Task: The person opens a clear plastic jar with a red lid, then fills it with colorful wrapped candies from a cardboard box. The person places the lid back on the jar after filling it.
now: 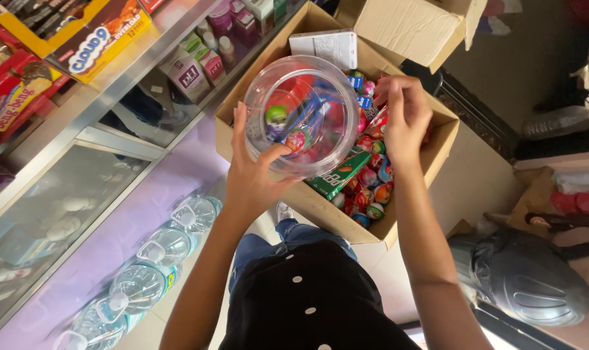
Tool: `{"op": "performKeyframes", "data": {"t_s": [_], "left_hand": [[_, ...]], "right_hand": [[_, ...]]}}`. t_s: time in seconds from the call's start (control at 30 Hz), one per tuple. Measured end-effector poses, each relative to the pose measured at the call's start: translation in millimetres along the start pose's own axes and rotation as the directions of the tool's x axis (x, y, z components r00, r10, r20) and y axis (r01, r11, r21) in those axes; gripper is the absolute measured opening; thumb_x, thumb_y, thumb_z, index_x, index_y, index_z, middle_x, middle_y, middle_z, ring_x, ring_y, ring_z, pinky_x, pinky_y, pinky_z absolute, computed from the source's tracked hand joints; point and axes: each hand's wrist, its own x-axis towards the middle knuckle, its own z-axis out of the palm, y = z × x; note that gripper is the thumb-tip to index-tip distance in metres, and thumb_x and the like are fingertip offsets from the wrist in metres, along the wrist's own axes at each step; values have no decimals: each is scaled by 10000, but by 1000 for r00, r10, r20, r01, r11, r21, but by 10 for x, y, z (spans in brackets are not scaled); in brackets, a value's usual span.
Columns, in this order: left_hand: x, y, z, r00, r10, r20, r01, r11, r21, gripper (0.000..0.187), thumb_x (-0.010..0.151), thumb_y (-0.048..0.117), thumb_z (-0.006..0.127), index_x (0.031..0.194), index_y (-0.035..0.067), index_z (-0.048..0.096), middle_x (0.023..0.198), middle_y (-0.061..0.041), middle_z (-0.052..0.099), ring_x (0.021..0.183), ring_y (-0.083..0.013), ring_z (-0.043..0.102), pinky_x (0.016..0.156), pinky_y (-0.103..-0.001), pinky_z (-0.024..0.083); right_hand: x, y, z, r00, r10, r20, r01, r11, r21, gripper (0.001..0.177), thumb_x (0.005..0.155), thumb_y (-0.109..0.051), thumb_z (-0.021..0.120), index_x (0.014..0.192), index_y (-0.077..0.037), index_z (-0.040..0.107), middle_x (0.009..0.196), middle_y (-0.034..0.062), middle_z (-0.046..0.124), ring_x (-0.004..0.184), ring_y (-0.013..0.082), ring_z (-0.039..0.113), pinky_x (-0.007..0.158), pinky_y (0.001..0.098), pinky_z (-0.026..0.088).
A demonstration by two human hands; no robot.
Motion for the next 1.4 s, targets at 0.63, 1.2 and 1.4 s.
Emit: {"op": "performKeyframes", "data": {"t_s": [0.63,1.2,1.4], "left_hand": [[24,8,-84,971,-214,102,210,976,48,452,609,231,995,952,115,725,1675,-264,78,1567,-492,238,1175,-499,454],[92,142,50,989,-83,121,69,991,111,491,599,225,985,1008,209,715,1635,-330,116,1517,-564,258,1182,-567,424],[83,46,-22,986,-144,84,139,988,62,525,609,223,996,1012,153,666,1647,-328,118,1525,-561,304,1077,-523,525]], "right_hand": [[-331,1881,-115,901,265,343,135,580,-804,480,837,-316,771,1211,-47,634,1146,266,632,820,421,707,670,514,581],[15,-1144,562,516,-97,851,709,607,-360,368,850,-150,781,1186,-41,676,1159,97,690,1074,302,656,945,427,510],[185,-1397,431,640,-209,740,531,816,-229,275,959,-142,736,1214,-58,675,1107,100,712,997,286,692,904,403,544]]}}
